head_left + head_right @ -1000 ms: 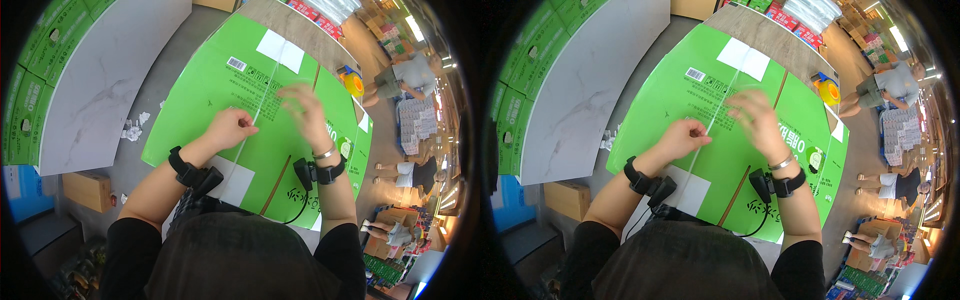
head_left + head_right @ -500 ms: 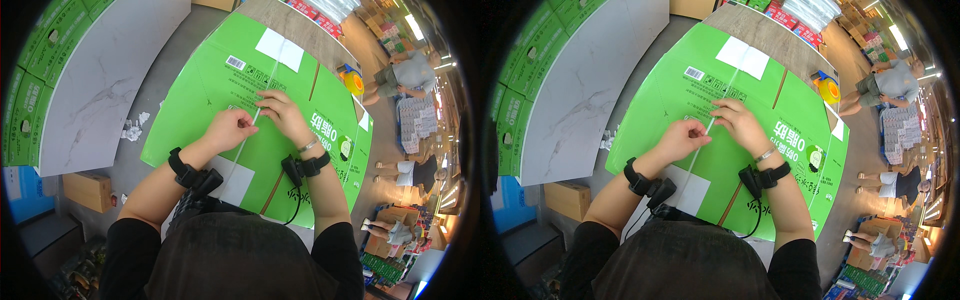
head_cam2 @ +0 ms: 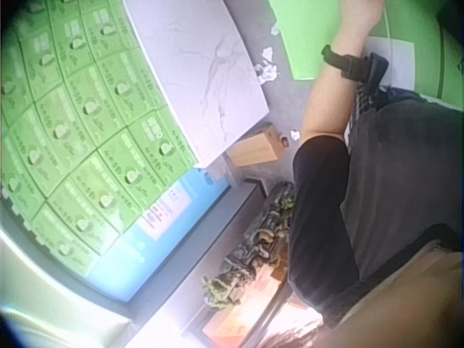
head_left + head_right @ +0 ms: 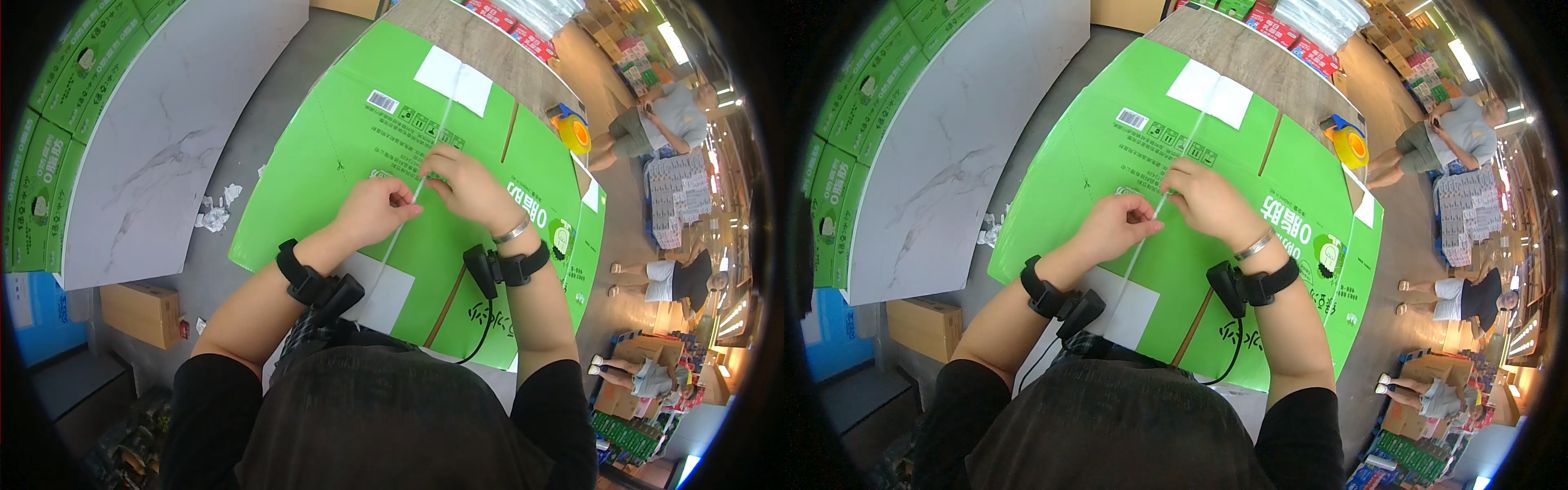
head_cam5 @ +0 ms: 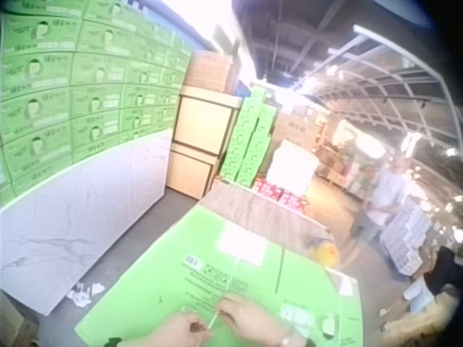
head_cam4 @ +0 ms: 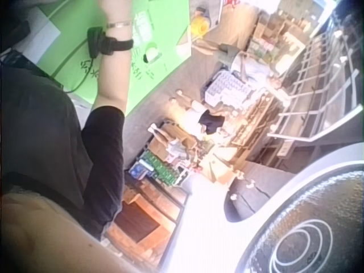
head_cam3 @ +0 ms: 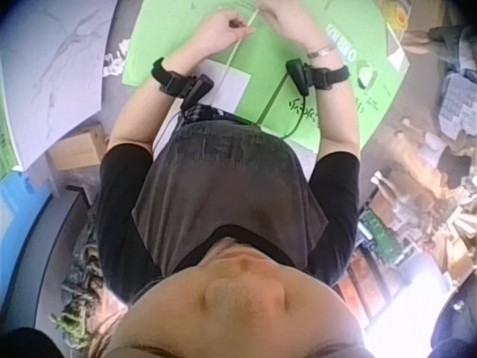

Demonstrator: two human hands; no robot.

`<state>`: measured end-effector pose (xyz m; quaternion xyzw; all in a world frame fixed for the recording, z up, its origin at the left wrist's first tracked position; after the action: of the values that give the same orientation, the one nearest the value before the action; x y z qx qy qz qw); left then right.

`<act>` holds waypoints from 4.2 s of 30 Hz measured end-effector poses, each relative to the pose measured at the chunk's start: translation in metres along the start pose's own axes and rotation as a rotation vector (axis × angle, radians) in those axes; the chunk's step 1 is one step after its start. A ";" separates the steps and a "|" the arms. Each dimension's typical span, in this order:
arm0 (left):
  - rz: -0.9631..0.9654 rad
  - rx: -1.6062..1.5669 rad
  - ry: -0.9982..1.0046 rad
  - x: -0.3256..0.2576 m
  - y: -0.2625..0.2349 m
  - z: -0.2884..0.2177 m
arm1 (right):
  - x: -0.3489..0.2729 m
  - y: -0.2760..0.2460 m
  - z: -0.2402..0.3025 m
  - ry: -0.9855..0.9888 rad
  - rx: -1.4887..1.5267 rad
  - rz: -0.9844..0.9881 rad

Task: The recorder is folding and taping together green cardboard boxes for product storage.

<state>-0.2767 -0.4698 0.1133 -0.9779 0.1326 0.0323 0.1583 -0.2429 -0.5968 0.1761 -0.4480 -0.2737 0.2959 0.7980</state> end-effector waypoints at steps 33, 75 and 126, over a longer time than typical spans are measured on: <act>-0.021 -0.022 -0.016 0.001 0.000 0.006 | 0.005 -0.001 -0.015 0.105 0.339 0.038; -0.033 0.071 0.030 -0.001 0.002 -0.001 | 0.001 0.009 0.003 -0.038 -0.058 0.005; 0.133 -0.190 -0.087 0.012 0.006 0.002 | -0.031 0.048 -0.023 0.731 0.548 -0.529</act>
<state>-0.2668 -0.4778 0.1088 -0.9752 0.1865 0.0975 0.0682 -0.2584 -0.6117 0.1186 -0.2123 0.0063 -0.0304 0.9767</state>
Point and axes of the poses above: each hand's wrist, its own x-axis towards the middle knuckle, its own y-axis out of the palm, z = x × y, the point moved 5 cm from there along x, towards the middle knuckle, and after that the axes turned 1 degree about -y, right-handed, at the moved point
